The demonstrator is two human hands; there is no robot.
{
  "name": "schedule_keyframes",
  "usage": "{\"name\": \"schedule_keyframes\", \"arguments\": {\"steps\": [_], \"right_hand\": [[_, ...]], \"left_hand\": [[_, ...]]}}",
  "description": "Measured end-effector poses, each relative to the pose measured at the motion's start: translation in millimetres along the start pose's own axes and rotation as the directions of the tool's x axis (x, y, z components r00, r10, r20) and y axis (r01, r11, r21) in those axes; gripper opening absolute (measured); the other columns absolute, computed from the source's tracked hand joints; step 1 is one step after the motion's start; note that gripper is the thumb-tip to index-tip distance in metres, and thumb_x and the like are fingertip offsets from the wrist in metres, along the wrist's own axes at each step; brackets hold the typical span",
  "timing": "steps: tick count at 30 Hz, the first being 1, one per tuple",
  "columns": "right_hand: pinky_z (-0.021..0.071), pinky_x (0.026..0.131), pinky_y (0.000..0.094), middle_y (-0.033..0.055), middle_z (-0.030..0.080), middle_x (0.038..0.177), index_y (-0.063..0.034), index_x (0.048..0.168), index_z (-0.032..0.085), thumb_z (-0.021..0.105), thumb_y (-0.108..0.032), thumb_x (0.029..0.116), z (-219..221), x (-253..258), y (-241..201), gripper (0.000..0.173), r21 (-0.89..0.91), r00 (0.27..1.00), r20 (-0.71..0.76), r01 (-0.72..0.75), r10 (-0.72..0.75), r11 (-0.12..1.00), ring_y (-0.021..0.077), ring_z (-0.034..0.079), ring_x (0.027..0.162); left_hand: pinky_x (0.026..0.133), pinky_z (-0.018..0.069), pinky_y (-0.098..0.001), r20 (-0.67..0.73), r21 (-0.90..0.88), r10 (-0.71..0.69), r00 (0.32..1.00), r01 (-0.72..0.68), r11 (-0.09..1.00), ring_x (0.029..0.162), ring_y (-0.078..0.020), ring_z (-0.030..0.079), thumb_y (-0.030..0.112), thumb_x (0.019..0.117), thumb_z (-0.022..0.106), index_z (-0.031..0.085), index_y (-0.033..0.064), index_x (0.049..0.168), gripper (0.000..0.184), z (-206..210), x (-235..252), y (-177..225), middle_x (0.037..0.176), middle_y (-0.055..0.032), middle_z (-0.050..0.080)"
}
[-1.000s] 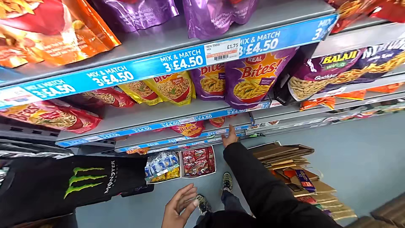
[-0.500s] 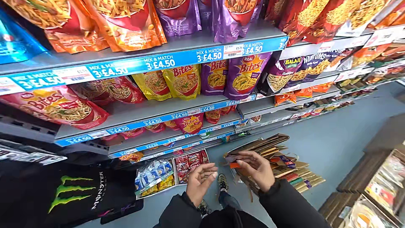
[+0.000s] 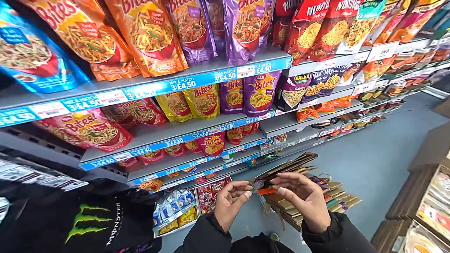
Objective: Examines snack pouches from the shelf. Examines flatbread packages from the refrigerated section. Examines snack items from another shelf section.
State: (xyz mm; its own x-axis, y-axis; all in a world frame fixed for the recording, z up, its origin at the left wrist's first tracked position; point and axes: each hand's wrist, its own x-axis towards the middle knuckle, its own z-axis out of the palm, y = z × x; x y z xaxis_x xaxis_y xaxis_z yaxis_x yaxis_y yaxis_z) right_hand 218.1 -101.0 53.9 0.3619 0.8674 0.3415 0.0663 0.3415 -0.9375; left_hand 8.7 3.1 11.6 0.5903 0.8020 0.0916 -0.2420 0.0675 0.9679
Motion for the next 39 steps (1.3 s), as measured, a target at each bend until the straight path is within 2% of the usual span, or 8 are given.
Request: {"name": "schedule_keyframes", "arguments": {"steps": [6,11,21,25,29,33,37,39], "right_hand": [[0.0654,0.078,0.0382,0.0166,0.076,0.105,0.0005,0.121,0.068,0.077,-0.018,0.0916,-35.3,-1.6,-3.2,0.036,0.112,0.992,0.117,0.040,-0.053,0.993,0.0274,0.076,0.090],[0.0655,0.079,0.0397,0.0178,0.076,0.104,0.0001,0.121,0.068,0.076,-0.021,0.0921,-80.9,0.4,-4.3,0.037,0.166,0.986,0.153,0.036,-0.062,0.985,0.0292,0.076,0.090],[0.0662,0.074,0.0378,0.0161,0.076,0.105,0.0012,0.118,0.069,0.076,-0.014,0.0907,-161.7,-1.2,-1.2,0.032,0.105,0.994,0.098,0.037,-0.047,0.994,0.0277,0.076,0.087],[0.0659,0.073,0.0357,0.0146,0.077,0.104,0.0020,0.117,0.069,0.077,-0.012,0.0894,-183.0,-4.1,5.7,0.032,0.065,0.997,0.073,0.001,-0.006,0.998,0.0255,0.076,0.086],[0.0660,0.074,0.0363,0.0147,0.077,0.104,0.0023,0.117,0.069,0.076,-0.013,0.0892,-198.0,-6.3,19.0,0.032,0.045,0.998,0.052,-0.038,0.036,0.998,0.0266,0.076,0.088],[0.0663,0.074,0.0373,0.0139,0.076,0.107,0.0037,0.120,0.067,0.075,-0.009,0.0892,-206.6,-8.3,24.2,0.034,0.009,0.992,0.044,-0.118,0.117,0.993,0.0260,0.076,0.090],[0.0656,0.078,0.0375,0.0121,0.076,0.109,0.0056,0.122,0.063,0.071,0.000,0.0894,-217.0,-6.8,25.8,0.034,-0.046,0.972,0.056,-0.226,0.228,0.973,0.0230,0.076,0.092],[0.0653,0.080,0.0372,0.0106,0.076,0.110,0.0058,0.123,0.062,0.070,0.002,0.0893,-220.6,-4.3,30.3,0.035,-0.074,0.966,0.049,-0.249,0.253,0.966,0.0209,0.076,0.092]], "left_hand": [[0.084,0.0645,-0.0444,-0.071,0.059,0.027,0.997,-0.023,0.998,0.097,-0.0317,0.074,0.005,0.0937,0.069,0.062,-0.0109,0.123,0.035,37.0,5.8,-5.3,0.114,-0.0214,0.072],[0.085,0.0640,-0.0460,-0.073,0.063,0.043,0.996,-0.038,0.997,0.100,-0.0328,0.074,0.007,0.0926,0.072,0.061,-0.0107,0.124,0.037,79.2,16.1,-10.0,0.115,-0.0219,0.072],[0.085,0.0643,-0.0453,-0.150,0.120,0.132,0.980,-0.114,0.986,0.099,-0.0332,0.074,0.006,0.0916,0.073,0.062,-0.0105,0.123,0.037,138.6,38.6,-24.8,0.116,-0.0226,0.072],[0.086,0.0641,-0.0433,-0.138,0.169,0.099,0.985,-0.076,0.983,0.099,-0.0308,0.074,0.005,0.0920,0.072,0.062,-0.0106,0.124,0.037,153.2,43.3,-35.8,0.116,-0.0209,0.072],[0.088,0.0630,-0.0418,-0.208,0.197,-0.082,0.975,0.124,0.973,0.100,-0.0278,0.073,0.009,0.0919,0.072,0.061,-0.0079,0.126,0.040,145.0,55.5,-50.9,0.115,-0.0182,0.072],[0.089,0.0610,-0.0410,-0.290,0.261,-0.232,0.928,0.310,0.914,0.097,-0.0256,0.073,0.008,0.0921,0.073,0.059,-0.0039,0.132,0.044,112.2,93.9,-79.7,0.115,-0.0176,0.072],[0.097,0.0568,-0.0500,-0.365,0.357,-0.240,0.900,0.373,0.857,0.112,-0.0350,0.068,0.006,0.0895,0.077,0.048,-0.0028,0.145,0.063,66.7,157.7,-116.0,0.131,-0.0257,0.063],[0.101,0.0534,-0.0525,-0.421,0.325,-0.256,0.870,0.409,0.853,0.120,-0.0391,0.064,0.008,0.0868,0.081,0.041,-0.0025,0.151,0.076,41.6,195.9,-136.4,0.138,-0.0291,0.057]]}}
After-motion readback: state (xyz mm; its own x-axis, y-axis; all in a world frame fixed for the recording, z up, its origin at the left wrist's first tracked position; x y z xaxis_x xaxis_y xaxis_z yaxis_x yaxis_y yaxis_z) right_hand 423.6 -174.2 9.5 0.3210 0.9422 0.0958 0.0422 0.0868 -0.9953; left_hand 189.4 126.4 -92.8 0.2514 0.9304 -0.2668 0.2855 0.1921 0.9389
